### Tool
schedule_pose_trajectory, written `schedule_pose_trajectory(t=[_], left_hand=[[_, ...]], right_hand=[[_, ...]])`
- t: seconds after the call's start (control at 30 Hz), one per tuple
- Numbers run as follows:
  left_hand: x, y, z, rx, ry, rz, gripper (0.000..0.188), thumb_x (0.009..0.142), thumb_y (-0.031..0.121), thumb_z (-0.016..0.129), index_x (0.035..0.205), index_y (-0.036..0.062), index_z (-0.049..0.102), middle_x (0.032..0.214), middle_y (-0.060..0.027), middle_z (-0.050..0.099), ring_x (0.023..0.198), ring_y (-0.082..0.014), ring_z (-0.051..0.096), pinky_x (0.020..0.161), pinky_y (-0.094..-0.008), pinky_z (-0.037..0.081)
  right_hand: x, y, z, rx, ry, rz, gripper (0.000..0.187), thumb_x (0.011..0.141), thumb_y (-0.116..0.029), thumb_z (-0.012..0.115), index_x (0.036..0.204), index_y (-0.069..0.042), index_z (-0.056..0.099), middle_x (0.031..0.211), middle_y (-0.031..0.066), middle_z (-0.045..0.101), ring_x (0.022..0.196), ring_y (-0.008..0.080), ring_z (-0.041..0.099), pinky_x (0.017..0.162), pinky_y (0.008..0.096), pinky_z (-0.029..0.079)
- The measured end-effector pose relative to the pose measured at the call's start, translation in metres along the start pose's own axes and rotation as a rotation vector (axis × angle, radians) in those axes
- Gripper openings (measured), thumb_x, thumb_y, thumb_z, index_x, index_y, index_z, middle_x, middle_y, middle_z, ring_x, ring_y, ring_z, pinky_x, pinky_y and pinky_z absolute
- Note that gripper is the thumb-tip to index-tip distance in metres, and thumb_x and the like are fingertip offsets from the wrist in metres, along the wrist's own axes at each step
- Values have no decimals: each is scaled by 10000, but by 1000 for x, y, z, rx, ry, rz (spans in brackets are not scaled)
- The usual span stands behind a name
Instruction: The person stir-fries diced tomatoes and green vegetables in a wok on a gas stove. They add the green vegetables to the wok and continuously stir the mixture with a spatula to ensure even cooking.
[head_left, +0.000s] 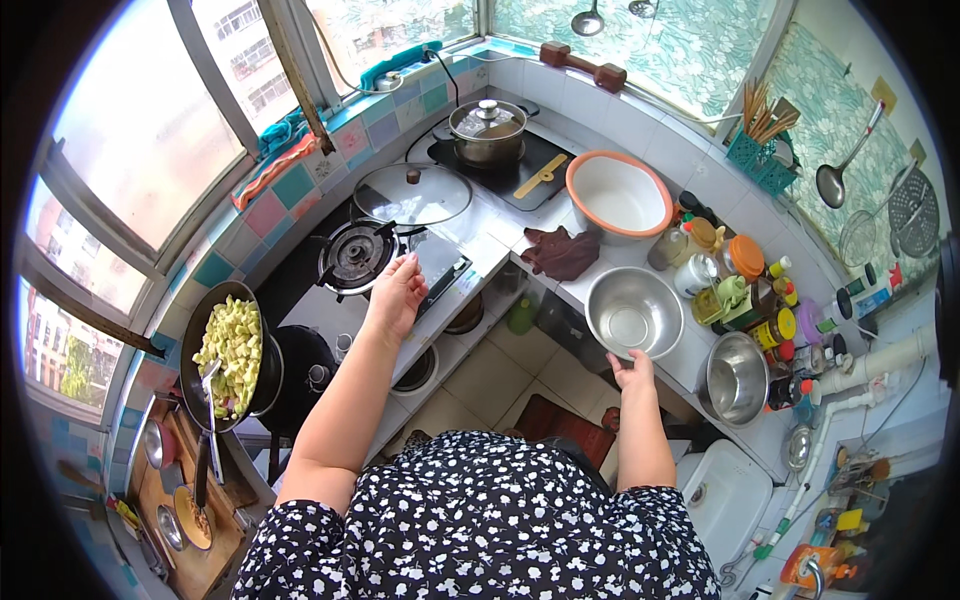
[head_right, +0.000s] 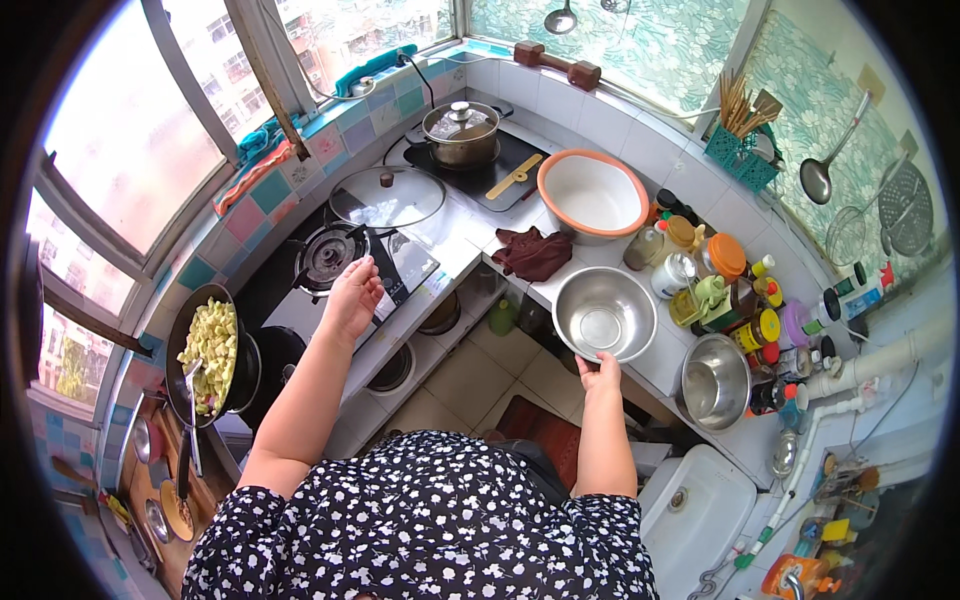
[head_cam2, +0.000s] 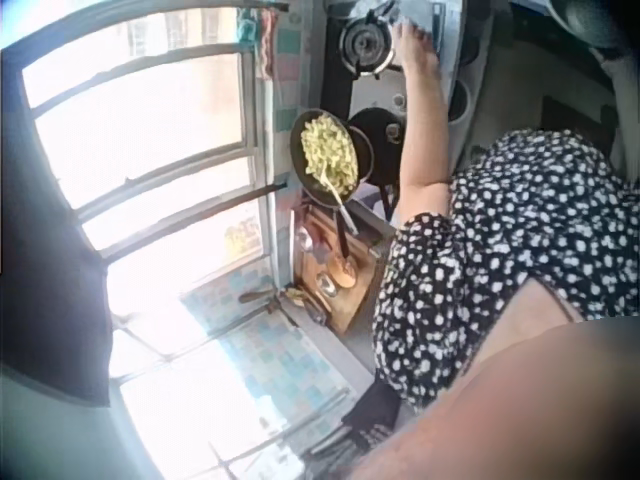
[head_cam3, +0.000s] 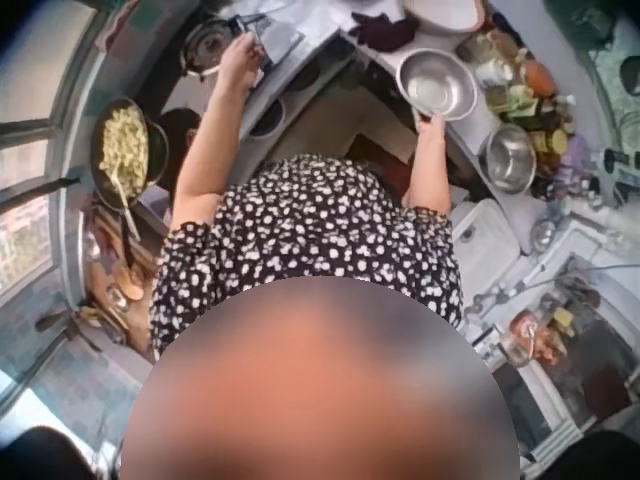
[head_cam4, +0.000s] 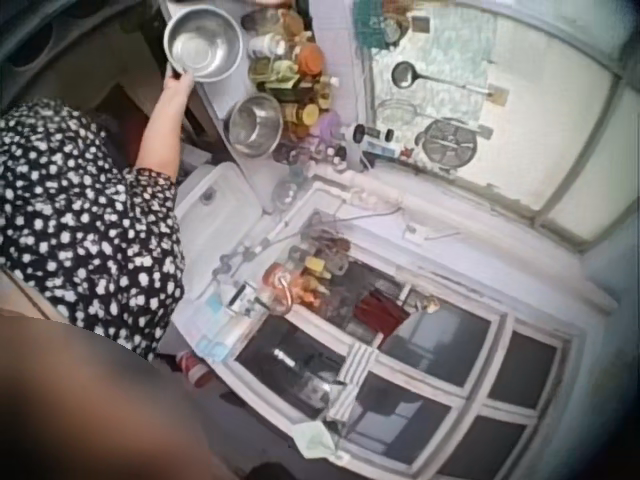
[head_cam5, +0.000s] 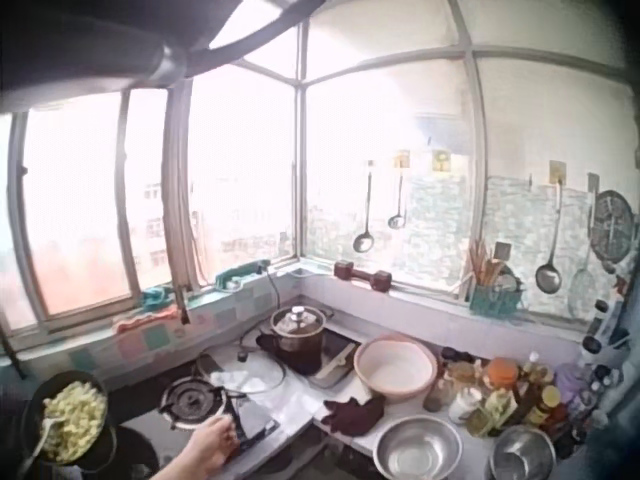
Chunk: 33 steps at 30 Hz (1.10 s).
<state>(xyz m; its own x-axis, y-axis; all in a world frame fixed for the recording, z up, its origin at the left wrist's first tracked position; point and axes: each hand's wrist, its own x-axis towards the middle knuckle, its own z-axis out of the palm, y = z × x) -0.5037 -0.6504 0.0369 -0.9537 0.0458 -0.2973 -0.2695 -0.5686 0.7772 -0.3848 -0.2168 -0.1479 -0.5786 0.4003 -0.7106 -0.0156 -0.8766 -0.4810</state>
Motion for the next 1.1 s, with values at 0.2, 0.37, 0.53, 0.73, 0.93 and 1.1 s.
schedule_pose_trajectory(t=[0.2, 0.37, 0.53, 0.73, 0.93, 1.1], left_hand=[[-9, 8, 12, 16, 151, 72, 91, 952, 181, 611, 906, 122, 560, 761, 51, 540, 645, -48, 532, 583, -204, 501], [-48, 50, -24, 97, 259, 234, 75, 952, 169, 600, 975, 102, 578, 823, 30, 570, 727, -68, 564, 681, -234, 514], [-135, 118, -96, 712, 369, 483, 177, 952, 155, 582, 1092, 48, 599, 949, -5, 613, 851, -104, 585, 757, -257, 489], [-284, 156, -232, 1814, 1089, 605, 197, 873, 192, 620, 1012, 63, 568, 1018, -102, 562, 971, -297, 583, 817, -398, 491], [-344, 135, -318, 1487, 924, 166, 278, 900, 246, 608, 1076, 47, 526, 1049, -168, 624, 960, -362, 626, 818, -437, 507], [-345, 139, -329, 1294, 591, 437, 223, 931, 175, 562, 1079, 9, 576, 984, -189, 661, 960, -349, 637, 824, -417, 507]], right_hand=[[80, -13, -17, 143, 88, 1, 434, 923, -185, 535, 1295, 22, 451, 1275, 232, 485, 1122, 440, 525, 868, 455, 585], [44, 5, 40, -4, 295, -51, 835, 806, -566, 663, 1408, -77, 356, 1332, 198, 411, 1149, 352, 502, 824, 478, 589], [12, 85, 89, -212, -142, 385, 475, 955, -349, 542, 1219, 41, 475, 1045, 132, 629, 927, 253, 645, 779, 369, 597], [-198, 227, 195, -681, -930, 658, 180, 971, -173, 522, 1079, -42, 582, 1018, 79, 644, 893, 203, 642, 774, 310, 566], [-414, 412, 204, -1307, -1236, 973, 447, 995, -346, 509, 1303, -26, 465, 1326, 180, 515, 1185, 252, 546, 980, 368, 473], [-464, 511, 209, -1202, -1119, 1085, 472, 963, -488, 515, 1174, -67, 546, 1109, 68, 590, 950, 201, 574, 900, 378, 470]])
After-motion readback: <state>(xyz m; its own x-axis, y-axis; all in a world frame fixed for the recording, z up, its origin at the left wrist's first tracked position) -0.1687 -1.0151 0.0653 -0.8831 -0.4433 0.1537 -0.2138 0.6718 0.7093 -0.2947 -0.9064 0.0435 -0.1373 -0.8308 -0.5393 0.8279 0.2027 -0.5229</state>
